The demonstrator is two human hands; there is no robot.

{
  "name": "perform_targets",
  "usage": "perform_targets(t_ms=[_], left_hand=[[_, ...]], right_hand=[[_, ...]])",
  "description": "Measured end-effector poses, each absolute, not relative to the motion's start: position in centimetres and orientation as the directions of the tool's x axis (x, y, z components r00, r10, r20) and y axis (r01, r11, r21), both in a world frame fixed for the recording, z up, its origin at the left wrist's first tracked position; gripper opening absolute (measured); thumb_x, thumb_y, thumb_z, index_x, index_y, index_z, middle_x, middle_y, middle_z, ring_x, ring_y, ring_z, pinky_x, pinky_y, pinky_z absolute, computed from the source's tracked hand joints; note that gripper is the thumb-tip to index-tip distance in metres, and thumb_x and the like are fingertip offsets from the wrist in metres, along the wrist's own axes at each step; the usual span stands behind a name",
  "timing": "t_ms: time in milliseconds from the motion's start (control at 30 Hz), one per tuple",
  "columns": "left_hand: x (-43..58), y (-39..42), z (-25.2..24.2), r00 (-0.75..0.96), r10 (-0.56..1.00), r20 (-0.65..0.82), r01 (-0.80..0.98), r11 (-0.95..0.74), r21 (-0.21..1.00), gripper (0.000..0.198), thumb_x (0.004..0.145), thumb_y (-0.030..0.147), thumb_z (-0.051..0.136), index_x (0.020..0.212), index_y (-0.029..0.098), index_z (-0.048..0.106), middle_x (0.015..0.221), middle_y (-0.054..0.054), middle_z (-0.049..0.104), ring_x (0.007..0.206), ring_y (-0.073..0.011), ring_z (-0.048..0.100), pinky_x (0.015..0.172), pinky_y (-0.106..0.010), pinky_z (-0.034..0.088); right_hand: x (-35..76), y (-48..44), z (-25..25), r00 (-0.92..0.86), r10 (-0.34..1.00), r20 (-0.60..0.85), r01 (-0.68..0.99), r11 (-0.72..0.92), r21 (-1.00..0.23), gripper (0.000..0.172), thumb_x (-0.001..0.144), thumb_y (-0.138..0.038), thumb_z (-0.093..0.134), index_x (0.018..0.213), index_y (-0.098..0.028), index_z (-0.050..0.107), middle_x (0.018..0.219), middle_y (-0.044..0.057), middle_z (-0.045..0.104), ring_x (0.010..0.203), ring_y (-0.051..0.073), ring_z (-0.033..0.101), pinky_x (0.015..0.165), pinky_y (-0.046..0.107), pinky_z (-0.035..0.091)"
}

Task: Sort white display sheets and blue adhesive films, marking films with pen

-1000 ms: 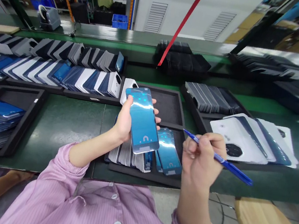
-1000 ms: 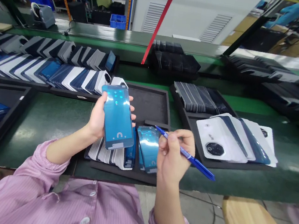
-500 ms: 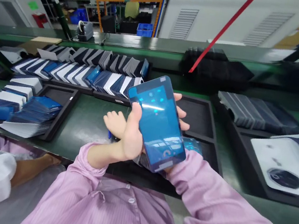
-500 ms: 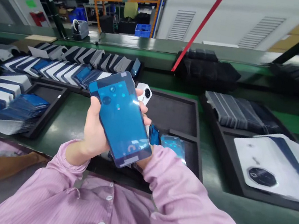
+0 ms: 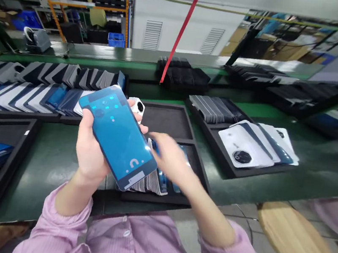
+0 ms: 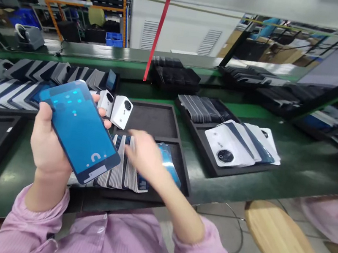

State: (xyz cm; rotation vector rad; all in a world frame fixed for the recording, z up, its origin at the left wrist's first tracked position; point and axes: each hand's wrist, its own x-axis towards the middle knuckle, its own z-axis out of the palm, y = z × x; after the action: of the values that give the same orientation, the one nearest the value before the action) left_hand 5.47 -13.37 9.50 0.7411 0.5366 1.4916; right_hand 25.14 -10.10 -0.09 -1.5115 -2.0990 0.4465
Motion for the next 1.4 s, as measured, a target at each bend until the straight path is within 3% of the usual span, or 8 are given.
perform_targets(t_ms=[100, 333, 533, 700, 833, 933, 1033, 1400], left_hand=[[5.5, -13.2, 9.5, 0.046, 0.989, 0.139, -0.706, -0.067, 0.706, 0.071, 0.097, 0.069, 0.025, 0.113, 0.016, 0.068, 0.092, -0.009, 0.072, 0.079, -0.0225, 0.071, 0.073, -0.035, 0.06], [6.9, -11.7, 8.1, 0.17, 0.985, 0.011, -0.688, 0.11, 0.717, 0.068, 0.094, 0.071, 0.032, 0.112, 0.017, 0.067, 0.092, -0.007, 0.072, 0.079, -0.0221, 0.073, 0.07, -0.033, 0.058], [8.4, -10.1, 5.7, 0.277, 0.955, -0.102, -0.642, 0.263, 0.72, 0.053, 0.09, 0.061, 0.054, 0.122, 0.02, 0.059, 0.086, -0.003, 0.069, 0.077, -0.0205, 0.07, 0.071, -0.036, 0.06], [8.6, -9.7, 3.8, 0.436, 0.889, -0.138, -0.447, 0.347, 0.824, 0.062, 0.072, 0.044, 0.081, 0.126, 0.027, 0.055, 0.092, 0.002, 0.057, 0.086, -0.0169, 0.065, 0.088, -0.046, 0.059], [10.3, -9.6, 2.5, 0.516, 0.853, -0.081, -0.137, 0.175, 0.975, 0.091, 0.061, 0.037, 0.091, 0.137, 0.03, 0.041, 0.116, -0.003, 0.046, 0.115, -0.0229, 0.058, 0.102, -0.05, 0.05], [13.3, -9.5, 2.1, 0.563, 0.826, -0.004, -0.094, 0.069, 0.993, 0.103, 0.05, 0.034, 0.097, 0.133, 0.027, 0.037, 0.135, -0.011, 0.037, 0.13, -0.0306, 0.05, 0.106, -0.051, 0.046], [16.5, -9.4, 1.9, 0.583, 0.807, 0.097, -0.131, -0.024, 0.991, 0.105, 0.044, 0.032, 0.099, 0.129, 0.027, 0.039, 0.143, -0.013, 0.035, 0.134, -0.0325, 0.048, 0.111, -0.052, 0.042], [19.1, -8.3, -3.7, 0.719, 0.673, 0.172, -0.074, -0.173, 0.982, 0.108, 0.04, 0.032, 0.099, 0.132, 0.019, 0.043, 0.139, -0.016, 0.049, 0.135, -0.0369, 0.047, 0.117, -0.051, 0.035]], right_hand=[[29.5, -11.4, -1.9, 0.072, 0.994, -0.085, 0.963, -0.091, -0.255, 0.047, 0.091, -0.042, 0.066, 0.124, -0.009, 0.058, 0.118, 0.022, 0.068, 0.112, 0.037, 0.066, 0.093, 0.046, 0.053], [28.5, -12.4, -5.1, 0.246, 0.964, -0.102, 0.964, -0.255, -0.079, 0.095, 0.081, -0.043, 0.078, 0.148, 0.005, 0.031, 0.117, 0.034, 0.062, 0.11, 0.045, 0.063, 0.085, 0.049, 0.052], [28.8, -10.9, -5.4, 0.301, 0.944, -0.133, 0.912, -0.326, -0.25, 0.088, 0.061, -0.03, 0.088, 0.133, 0.001, 0.047, 0.121, 0.032, 0.058, 0.118, 0.05, 0.057, 0.093, 0.056, 0.047], [31.9, -11.0, -5.5, 0.262, 0.959, -0.107, 0.796, -0.277, -0.538, 0.07, 0.056, -0.026, 0.082, 0.119, -0.005, 0.058, 0.122, 0.028, 0.058, 0.124, 0.048, 0.053, 0.101, 0.059, 0.043], [34.6, -11.7, -4.0, 0.096, 0.994, -0.053, 0.572, -0.099, -0.814, 0.075, 0.07, -0.052, 0.073, 0.131, -0.014, 0.053, 0.122, 0.018, 0.066, 0.114, 0.033, 0.066, 0.099, 0.047, 0.052], [35.3, -12.1, -3.1, -0.07, 0.993, 0.098, 0.208, 0.11, -0.972, 0.095, 0.061, -0.072, 0.077, 0.134, -0.016, 0.052, 0.13, 0.019, 0.066, 0.116, 0.034, 0.068, 0.101, 0.048, 0.054], [35.3, -12.4, -3.2, -0.101, 0.96, 0.261, -0.058, 0.256, -0.965, 0.104, 0.049, -0.067, 0.089, 0.133, -0.018, 0.053, 0.139, 0.022, 0.061, 0.128, 0.038, 0.061, 0.109, 0.052, 0.048], [35.5, -13.9, -8.2, -0.078, 0.984, 0.162, 0.142, 0.172, -0.975, 0.106, 0.055, -0.055, 0.09, 0.144, -0.015, 0.049, 0.146, 0.023, 0.055, 0.134, 0.038, 0.056, 0.115, 0.054, 0.042]])
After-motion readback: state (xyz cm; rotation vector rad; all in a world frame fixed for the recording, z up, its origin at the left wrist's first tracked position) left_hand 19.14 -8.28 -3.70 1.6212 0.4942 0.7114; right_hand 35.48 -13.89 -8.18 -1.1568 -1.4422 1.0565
